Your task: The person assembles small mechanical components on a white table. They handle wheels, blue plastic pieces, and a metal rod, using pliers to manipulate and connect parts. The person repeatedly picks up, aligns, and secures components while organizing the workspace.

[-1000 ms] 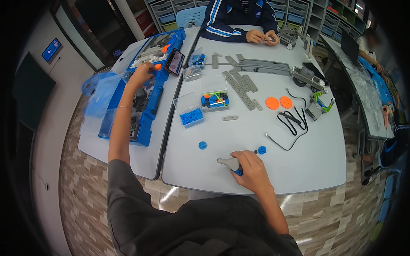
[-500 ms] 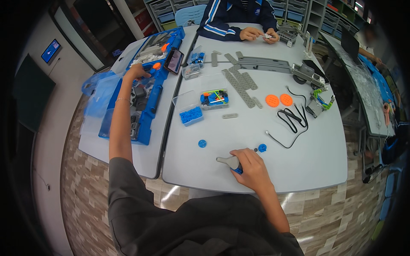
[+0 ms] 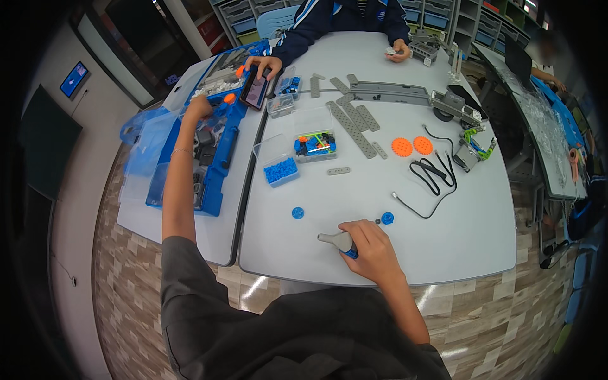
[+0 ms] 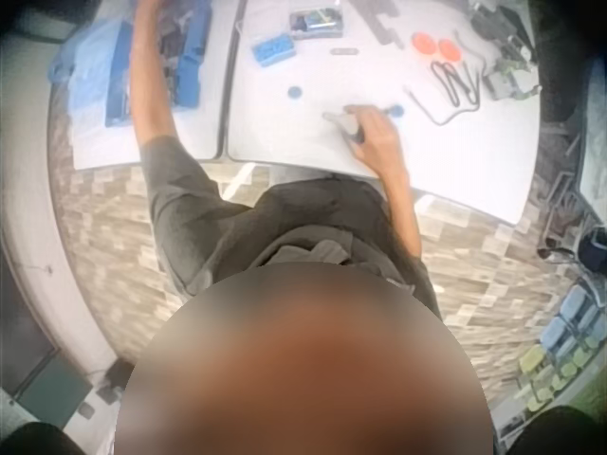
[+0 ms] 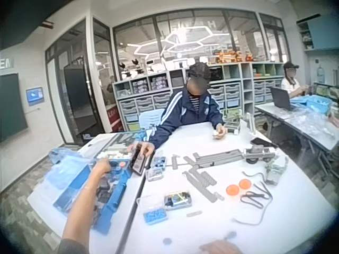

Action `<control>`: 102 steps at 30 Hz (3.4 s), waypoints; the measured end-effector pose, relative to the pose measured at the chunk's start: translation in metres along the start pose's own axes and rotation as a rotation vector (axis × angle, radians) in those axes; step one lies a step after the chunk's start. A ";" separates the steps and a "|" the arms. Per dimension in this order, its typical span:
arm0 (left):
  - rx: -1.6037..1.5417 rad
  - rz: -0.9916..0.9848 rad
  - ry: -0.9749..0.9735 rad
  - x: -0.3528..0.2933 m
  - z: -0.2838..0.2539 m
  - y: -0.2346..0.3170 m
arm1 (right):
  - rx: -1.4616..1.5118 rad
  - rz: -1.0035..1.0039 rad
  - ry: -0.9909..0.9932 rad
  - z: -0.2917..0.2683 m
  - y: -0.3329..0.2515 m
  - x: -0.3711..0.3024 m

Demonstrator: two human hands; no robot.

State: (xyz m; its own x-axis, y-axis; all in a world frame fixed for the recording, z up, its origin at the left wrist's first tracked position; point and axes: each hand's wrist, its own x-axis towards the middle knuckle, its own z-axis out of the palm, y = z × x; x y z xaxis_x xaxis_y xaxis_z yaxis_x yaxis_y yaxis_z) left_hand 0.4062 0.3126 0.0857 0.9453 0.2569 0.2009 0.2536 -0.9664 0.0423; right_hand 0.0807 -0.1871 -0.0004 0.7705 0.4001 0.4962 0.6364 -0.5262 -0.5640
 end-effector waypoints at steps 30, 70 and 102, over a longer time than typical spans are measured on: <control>0.005 -0.044 -0.196 0.009 -0.006 -0.010 | -0.022 -0.006 0.002 0.001 0.001 0.000; -0.068 -0.020 0.045 0.025 -0.014 -0.040 | -0.014 -0.016 0.005 0.001 -0.001 0.003; -0.263 0.175 0.007 0.001 0.001 0.009 | -0.009 0.006 -0.004 -0.001 -0.001 0.001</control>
State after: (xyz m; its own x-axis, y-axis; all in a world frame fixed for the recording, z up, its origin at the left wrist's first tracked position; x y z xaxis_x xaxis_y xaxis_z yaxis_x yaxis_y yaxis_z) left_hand 0.4099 0.3046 0.0849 0.9683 0.0876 0.2340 0.0251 -0.9659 0.2577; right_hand 0.0810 -0.1868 0.0016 0.7744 0.4000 0.4901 0.6315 -0.5356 -0.5606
